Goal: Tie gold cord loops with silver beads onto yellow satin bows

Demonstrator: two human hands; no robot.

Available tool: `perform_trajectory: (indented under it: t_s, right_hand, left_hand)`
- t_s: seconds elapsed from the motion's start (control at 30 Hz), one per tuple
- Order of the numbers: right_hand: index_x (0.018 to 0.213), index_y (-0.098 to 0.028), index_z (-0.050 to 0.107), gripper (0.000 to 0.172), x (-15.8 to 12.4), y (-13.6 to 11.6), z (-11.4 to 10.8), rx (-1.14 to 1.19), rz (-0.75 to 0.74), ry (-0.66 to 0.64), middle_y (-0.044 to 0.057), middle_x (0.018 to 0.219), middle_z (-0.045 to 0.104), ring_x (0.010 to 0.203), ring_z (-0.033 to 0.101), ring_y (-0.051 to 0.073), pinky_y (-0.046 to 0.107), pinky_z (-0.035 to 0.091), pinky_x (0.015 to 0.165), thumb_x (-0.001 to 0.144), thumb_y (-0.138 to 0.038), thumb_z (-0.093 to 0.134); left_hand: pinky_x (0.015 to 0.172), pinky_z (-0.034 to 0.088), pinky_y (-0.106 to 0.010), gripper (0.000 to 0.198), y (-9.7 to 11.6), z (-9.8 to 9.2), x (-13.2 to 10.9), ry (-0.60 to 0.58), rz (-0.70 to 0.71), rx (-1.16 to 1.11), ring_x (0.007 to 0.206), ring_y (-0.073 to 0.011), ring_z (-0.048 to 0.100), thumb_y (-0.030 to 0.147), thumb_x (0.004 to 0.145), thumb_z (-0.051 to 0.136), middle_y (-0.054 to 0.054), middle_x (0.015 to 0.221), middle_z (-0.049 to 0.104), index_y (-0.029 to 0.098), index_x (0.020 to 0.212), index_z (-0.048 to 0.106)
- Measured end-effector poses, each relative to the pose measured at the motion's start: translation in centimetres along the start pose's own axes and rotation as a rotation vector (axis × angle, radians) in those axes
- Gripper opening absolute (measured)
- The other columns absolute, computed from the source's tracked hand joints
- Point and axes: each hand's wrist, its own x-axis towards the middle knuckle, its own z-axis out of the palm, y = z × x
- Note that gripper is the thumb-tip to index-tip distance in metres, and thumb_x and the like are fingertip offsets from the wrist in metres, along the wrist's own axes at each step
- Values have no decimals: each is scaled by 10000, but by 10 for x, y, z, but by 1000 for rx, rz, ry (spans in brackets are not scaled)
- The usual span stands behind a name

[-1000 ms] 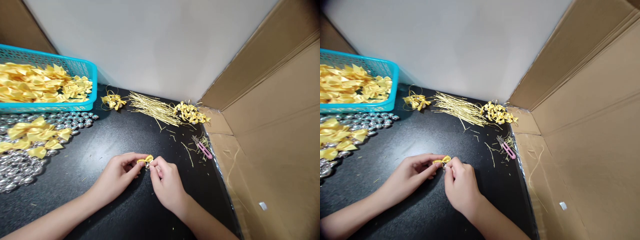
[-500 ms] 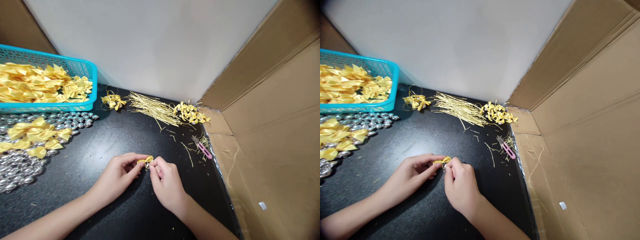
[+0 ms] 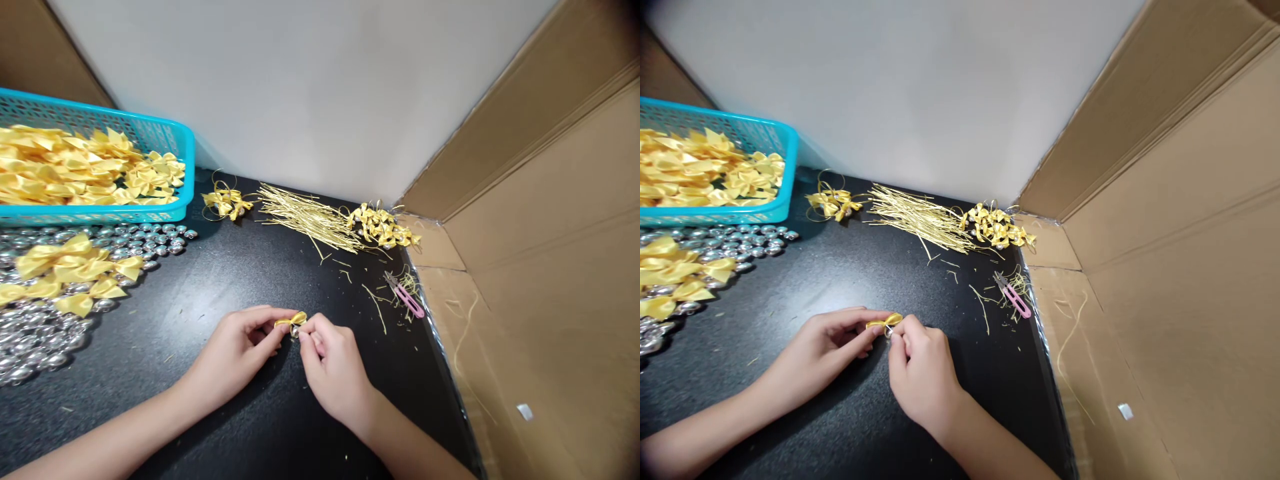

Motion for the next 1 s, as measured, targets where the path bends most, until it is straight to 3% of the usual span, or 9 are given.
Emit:
perform_trajectory:
  t_s: [0.5,1.0]
  right_hand:
    - [747,-195,519,152,0,-2,0,-40,-6,-3,-58,566,407,483,362,98,217,275,515,862,-131,443]
    - [768,-194,533,145,-1,-3,6,-107,38,18,-44,574,453,496,411,112,229,290,524,871,-150,442]
  left_hand:
    - [564,522,-218,237,5,0,1,5,40,51,628,-155,649,297,866,583,-27,793,772,221,971,783]
    - [591,498,-239,248,5,2,-1,-49,37,84,694,-177,673,325,890,560,-25,823,770,218,963,772]
